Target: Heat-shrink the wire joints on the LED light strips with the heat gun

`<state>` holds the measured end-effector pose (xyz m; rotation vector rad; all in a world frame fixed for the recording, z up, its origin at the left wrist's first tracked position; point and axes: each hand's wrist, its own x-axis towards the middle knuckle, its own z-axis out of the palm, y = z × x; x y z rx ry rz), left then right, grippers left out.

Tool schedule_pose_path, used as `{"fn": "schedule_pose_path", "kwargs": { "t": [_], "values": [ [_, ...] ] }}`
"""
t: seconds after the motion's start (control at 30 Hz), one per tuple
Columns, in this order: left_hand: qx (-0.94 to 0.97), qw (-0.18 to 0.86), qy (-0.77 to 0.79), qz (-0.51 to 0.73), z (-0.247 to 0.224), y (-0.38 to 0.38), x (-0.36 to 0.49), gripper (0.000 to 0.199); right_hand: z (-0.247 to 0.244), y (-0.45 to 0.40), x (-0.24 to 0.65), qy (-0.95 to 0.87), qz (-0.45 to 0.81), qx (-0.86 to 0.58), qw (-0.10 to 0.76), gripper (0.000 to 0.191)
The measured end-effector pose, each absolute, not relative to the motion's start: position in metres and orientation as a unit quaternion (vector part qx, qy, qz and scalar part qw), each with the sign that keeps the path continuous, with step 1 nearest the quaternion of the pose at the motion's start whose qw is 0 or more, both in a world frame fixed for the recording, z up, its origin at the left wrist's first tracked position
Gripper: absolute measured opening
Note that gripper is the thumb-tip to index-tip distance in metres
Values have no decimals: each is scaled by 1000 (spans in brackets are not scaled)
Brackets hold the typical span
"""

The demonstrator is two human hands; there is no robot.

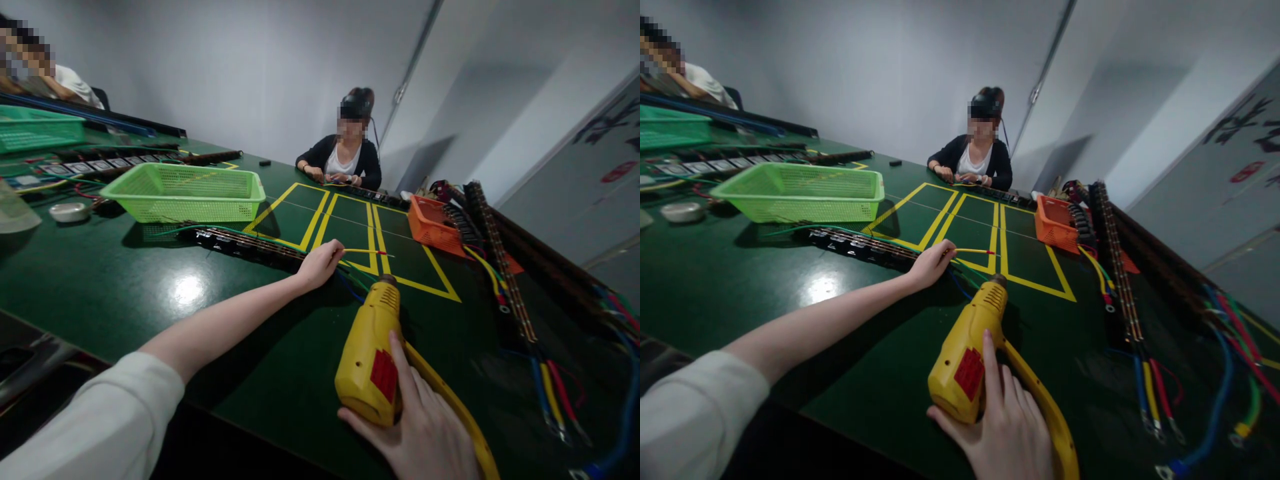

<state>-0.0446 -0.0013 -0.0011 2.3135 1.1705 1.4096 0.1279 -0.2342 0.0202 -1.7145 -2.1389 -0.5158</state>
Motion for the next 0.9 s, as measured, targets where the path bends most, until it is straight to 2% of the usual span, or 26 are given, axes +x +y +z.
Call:
{"fn": "schedule_pose_path", "kwargs": {
  "t": [0.2,0.57,0.9],
  "values": [
    [785,81,397,468,-1,-2,-44,13,22,-234,127,-756,-197,-599,175,104],
    [788,73,403,460,1,-3,-43,14,20,-224,91,-785,-100,-579,196,110],
    [786,84,400,464,-2,-1,-44,14,20,-223,87,-781,-97,-586,196,111]
  ]
}}
